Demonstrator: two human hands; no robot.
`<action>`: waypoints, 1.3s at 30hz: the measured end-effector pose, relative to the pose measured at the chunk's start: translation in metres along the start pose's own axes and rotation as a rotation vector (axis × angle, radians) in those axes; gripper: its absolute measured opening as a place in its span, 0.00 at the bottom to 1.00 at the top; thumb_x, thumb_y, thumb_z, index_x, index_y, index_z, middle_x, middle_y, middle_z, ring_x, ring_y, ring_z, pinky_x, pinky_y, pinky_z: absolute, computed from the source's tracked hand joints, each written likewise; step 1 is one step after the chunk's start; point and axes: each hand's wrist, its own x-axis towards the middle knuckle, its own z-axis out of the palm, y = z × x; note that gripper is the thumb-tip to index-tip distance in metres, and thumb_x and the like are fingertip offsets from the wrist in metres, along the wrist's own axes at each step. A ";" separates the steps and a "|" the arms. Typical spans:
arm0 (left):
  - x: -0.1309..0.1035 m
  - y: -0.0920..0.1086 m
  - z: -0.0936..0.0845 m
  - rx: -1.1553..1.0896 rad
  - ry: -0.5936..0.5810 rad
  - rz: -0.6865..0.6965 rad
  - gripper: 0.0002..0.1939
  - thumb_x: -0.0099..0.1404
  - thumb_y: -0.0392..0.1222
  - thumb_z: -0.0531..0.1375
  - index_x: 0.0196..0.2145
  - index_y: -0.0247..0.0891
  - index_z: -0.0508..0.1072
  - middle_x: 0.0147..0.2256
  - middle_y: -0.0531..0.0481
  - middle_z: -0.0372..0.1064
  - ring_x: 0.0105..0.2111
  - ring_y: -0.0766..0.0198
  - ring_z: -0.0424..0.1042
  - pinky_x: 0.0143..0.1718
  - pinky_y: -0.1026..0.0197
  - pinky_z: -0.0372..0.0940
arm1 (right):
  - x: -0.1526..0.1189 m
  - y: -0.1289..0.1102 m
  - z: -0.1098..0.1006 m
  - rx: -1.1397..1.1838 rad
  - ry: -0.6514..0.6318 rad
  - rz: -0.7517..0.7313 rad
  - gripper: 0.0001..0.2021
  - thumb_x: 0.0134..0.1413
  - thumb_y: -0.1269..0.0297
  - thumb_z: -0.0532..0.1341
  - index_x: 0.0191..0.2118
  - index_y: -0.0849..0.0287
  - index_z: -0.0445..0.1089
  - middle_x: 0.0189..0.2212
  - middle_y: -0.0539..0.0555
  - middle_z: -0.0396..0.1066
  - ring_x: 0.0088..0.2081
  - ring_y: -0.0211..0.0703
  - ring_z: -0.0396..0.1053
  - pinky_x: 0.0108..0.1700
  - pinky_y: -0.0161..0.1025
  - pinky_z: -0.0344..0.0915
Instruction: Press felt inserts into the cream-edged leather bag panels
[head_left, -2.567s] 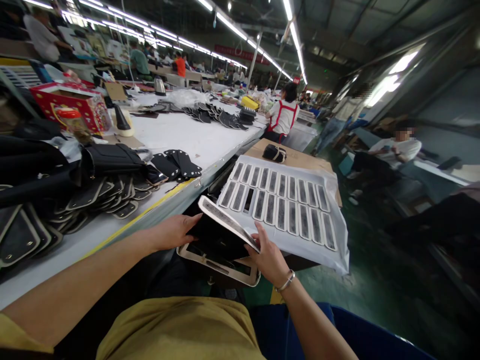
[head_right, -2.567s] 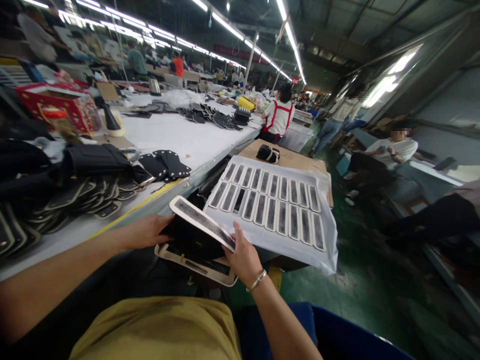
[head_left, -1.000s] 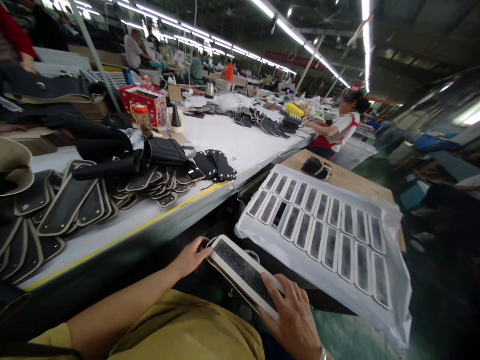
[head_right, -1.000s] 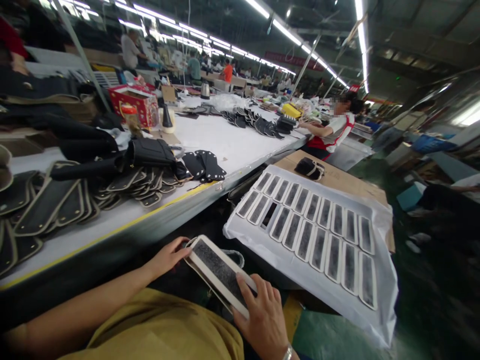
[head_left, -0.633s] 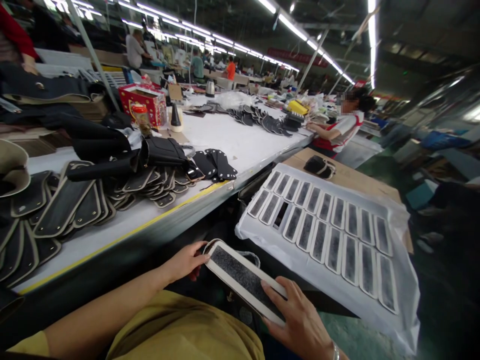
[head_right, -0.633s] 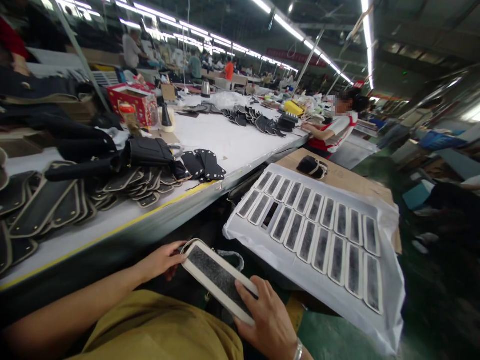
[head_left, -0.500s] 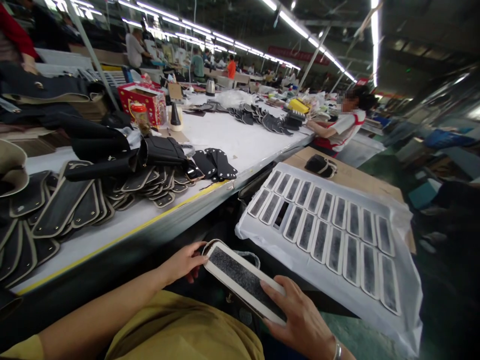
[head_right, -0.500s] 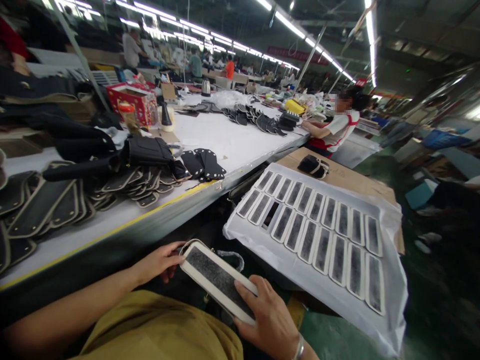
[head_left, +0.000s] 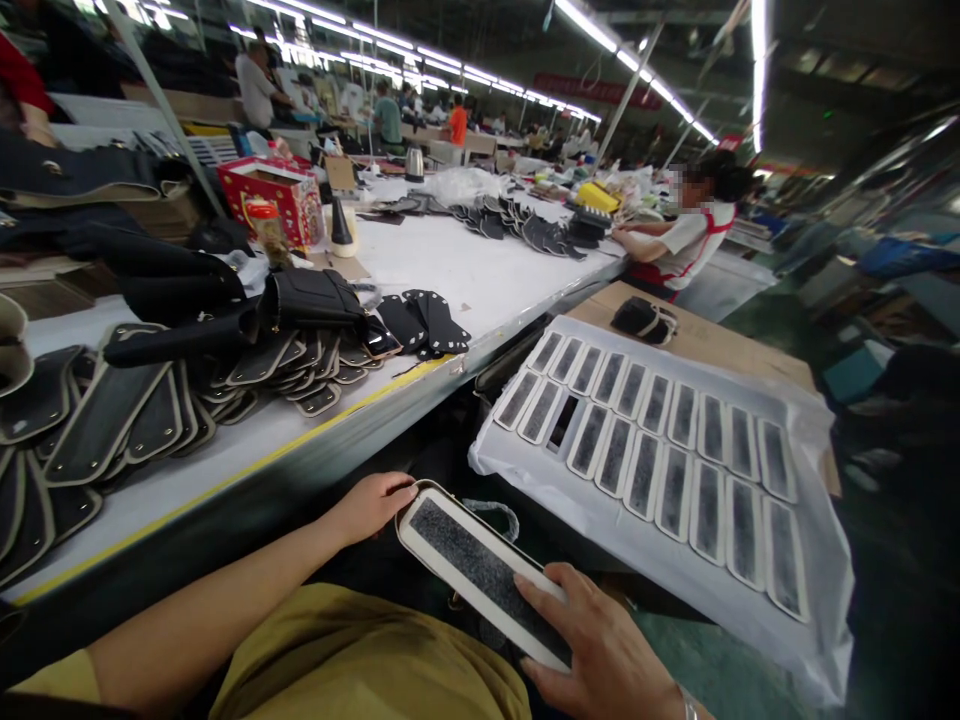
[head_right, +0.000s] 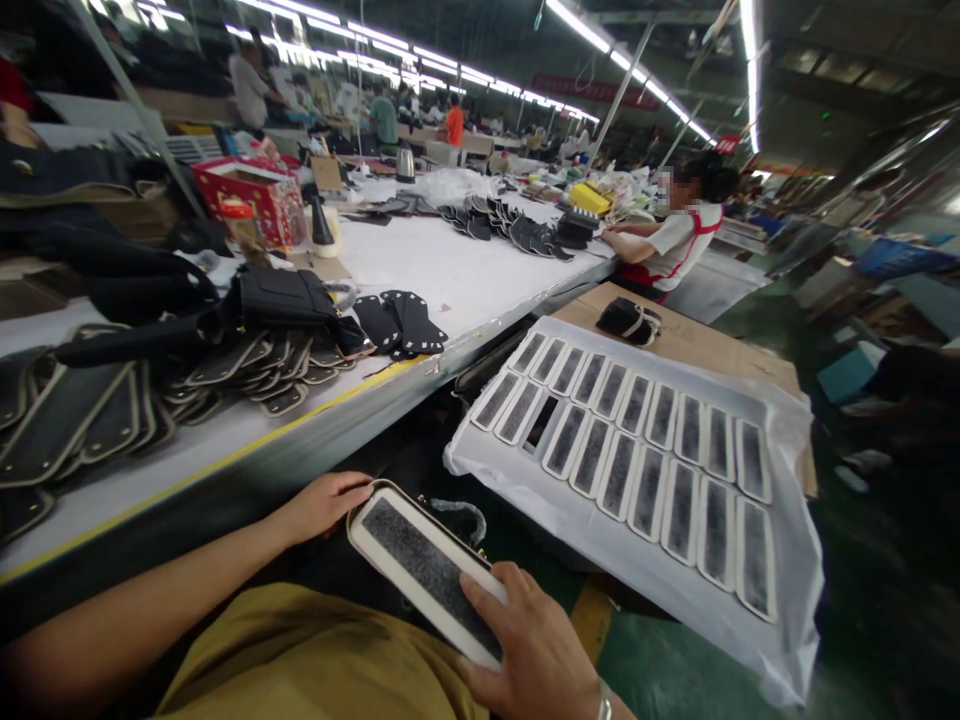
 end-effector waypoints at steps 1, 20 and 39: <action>0.005 0.005 -0.003 0.085 0.003 0.049 0.23 0.64 0.55 0.50 0.46 0.36 0.72 0.31 0.49 0.71 0.21 0.65 0.67 0.21 0.64 0.61 | 0.002 0.000 -0.004 0.018 -0.031 0.010 0.30 0.43 0.61 0.63 0.57 0.58 0.66 0.49 0.64 0.64 0.48 0.53 0.67 0.52 0.49 0.66; -0.011 0.013 -0.007 0.435 0.035 0.157 0.16 0.66 0.46 0.50 0.47 0.39 0.69 0.35 0.47 0.72 0.32 0.58 0.73 0.35 0.58 0.65 | 0.032 0.012 -0.021 0.106 -0.175 0.079 0.28 0.50 0.52 0.60 0.57 0.55 0.67 0.45 0.60 0.68 0.45 0.52 0.69 0.50 0.47 0.64; -0.024 0.044 -0.024 0.619 -0.346 0.174 0.22 0.61 0.36 0.49 0.54 0.35 0.57 0.24 0.49 0.69 0.21 0.59 0.71 0.23 0.63 0.65 | 0.040 0.011 -0.032 0.179 -0.230 0.109 0.28 0.44 0.58 0.62 0.55 0.55 0.69 0.44 0.57 0.70 0.45 0.48 0.69 0.52 0.41 0.63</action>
